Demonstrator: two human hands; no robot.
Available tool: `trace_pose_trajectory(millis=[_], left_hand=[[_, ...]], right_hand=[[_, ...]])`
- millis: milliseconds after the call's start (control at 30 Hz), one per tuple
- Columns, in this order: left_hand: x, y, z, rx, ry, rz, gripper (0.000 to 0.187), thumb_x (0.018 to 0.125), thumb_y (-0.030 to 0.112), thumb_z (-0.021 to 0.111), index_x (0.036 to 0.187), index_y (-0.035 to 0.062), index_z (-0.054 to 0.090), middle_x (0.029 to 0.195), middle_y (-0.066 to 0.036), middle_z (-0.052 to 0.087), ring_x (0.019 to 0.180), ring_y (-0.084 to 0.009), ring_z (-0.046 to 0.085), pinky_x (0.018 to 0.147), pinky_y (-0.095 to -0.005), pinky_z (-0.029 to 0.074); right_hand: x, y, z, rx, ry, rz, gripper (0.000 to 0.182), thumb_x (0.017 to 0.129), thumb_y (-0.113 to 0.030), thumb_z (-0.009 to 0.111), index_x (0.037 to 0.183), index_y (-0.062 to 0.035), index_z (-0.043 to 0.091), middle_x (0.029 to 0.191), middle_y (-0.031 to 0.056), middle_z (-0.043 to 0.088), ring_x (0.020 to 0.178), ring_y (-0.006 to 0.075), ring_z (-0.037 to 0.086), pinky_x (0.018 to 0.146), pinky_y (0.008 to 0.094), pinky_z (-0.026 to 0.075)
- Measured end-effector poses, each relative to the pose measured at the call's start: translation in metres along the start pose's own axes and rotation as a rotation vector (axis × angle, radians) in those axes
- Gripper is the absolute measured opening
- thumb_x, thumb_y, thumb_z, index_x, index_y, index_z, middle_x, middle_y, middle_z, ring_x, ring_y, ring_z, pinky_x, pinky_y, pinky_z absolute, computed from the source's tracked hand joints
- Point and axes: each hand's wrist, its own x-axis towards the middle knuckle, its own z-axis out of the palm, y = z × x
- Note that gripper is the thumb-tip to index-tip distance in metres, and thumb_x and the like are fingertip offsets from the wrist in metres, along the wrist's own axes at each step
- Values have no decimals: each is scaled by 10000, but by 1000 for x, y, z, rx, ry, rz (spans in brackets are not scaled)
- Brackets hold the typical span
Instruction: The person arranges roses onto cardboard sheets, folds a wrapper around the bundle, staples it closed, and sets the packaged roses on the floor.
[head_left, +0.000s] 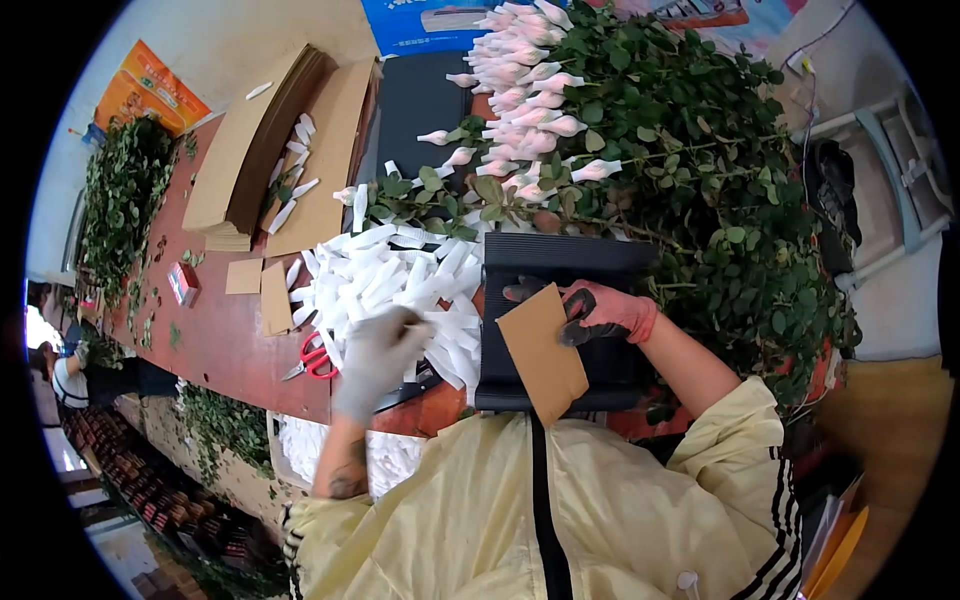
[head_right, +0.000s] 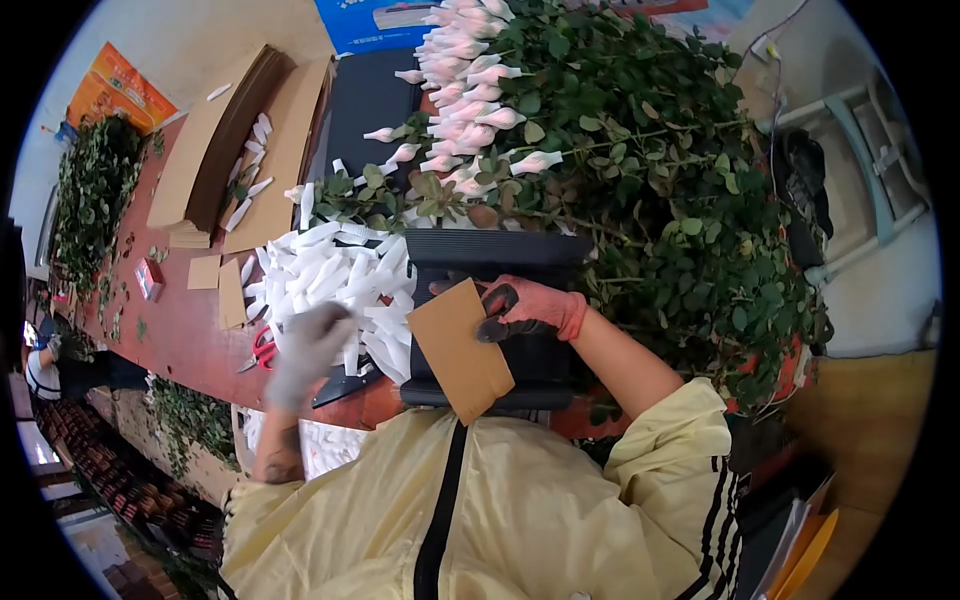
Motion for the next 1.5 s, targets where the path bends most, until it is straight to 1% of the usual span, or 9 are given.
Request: trace_pose_trajectory(millis=[233, 500, 667, 733, 833, 1033, 1267, 1333, 1500], left_hand=[[76, -39, 111, -417, -64, -63, 314, 806, 296, 650, 760, -13, 619, 592, -48, 592, 533, -118, 538, 518, -291, 427], [60, -6, 95, -362, -26, -127, 298, 791, 276, 665, 763, -16, 611, 584, -45, 583, 520, -115, 528, 514, -286, 435], [55, 0, 87, -300, -50, -137, 290, 792, 279, 666, 797, -6, 612, 628, -49, 592, 556, -130, 546, 544, -300, 445], [44, 12, 76, -204, -72, -140, 287, 797, 266, 665, 839, -13, 612, 699, -61, 612, 605, -132, 557, 567, -305, 452], [4, 35, 63, 289, 229, 316, 424, 764, 306, 676, 1054, 12, 581, 1011, -167, 606, 870, -267, 598, 742, -388, 470], [-18, 49, 84, 570, -226, 504, 738, 734, 567, 582, 1281, 82, 480, 1388, -215, 330, 1311, -358, 279, 1075, -474, 202], [-16, 46, 89, 592, -267, 567, 820, 722, 565, 600, 1300, 11, 424, 1390, -211, 336, 1323, -350, 268, 1097, -441, 168], [-15, 43, 90, 580, -288, 559, 802, 732, 558, 597, 1294, 11, 426, 1393, -193, 341, 1335, -324, 254, 1108, -429, 141], [-31, 1, 67, 44, 95, 707, 386, 782, 295, 618, 1060, 30, 580, 1117, -156, 562, 1084, -327, 512, 936, -434, 390]], right_hand=[[-22, -46, 43, -20, 512, 125, 140, 727, -46, 658, 857, 5, 649, 936, 80, 637, 861, 145, 610, 782, 261, 475], [-36, -21, 61, 103, 865, 419, 174, 810, -126, 633, 807, 46, 611, 682, 72, 604, 497, 146, 601, 420, 249, 478], [-23, 8, 59, -754, 901, 341, 158, 807, -137, 609, 806, 21, 621, 654, 101, 590, 489, 166, 615, 439, 273, 488], [-15, -10, 64, -794, 881, 582, 265, 757, -288, 628, 840, -38, 651, 781, 138, 632, 834, 311, 596, 786, 381, 466], [-16, 7, 57, -882, 882, 553, 272, 760, -315, 622, 837, -56, 653, 812, 135, 636, 849, 302, 599, 773, 384, 472], [-14, 6, 62, -1213, 847, 514, 281, 757, -359, 638, 809, -85, 609, 827, 108, 629, 852, 282, 601, 752, 390, 475], [-7, -28, 83, -1548, 519, 598, 284, 752, -305, 612, 926, -83, 577, 986, 124, 598, 917, 292, 579, 806, 388, 456], [-9, -17, 77, -1966, 317, -20, 334, 780, -357, 537, 989, -97, 557, 1142, 137, 548, 1062, 298, 523, 927, 391, 398], [-16, -9, 79, -1737, 370, 281, 393, 765, -337, 572, 1097, -127, 591, 1256, 84, 524, 1180, 255, 467, 1013, 389, 327]])
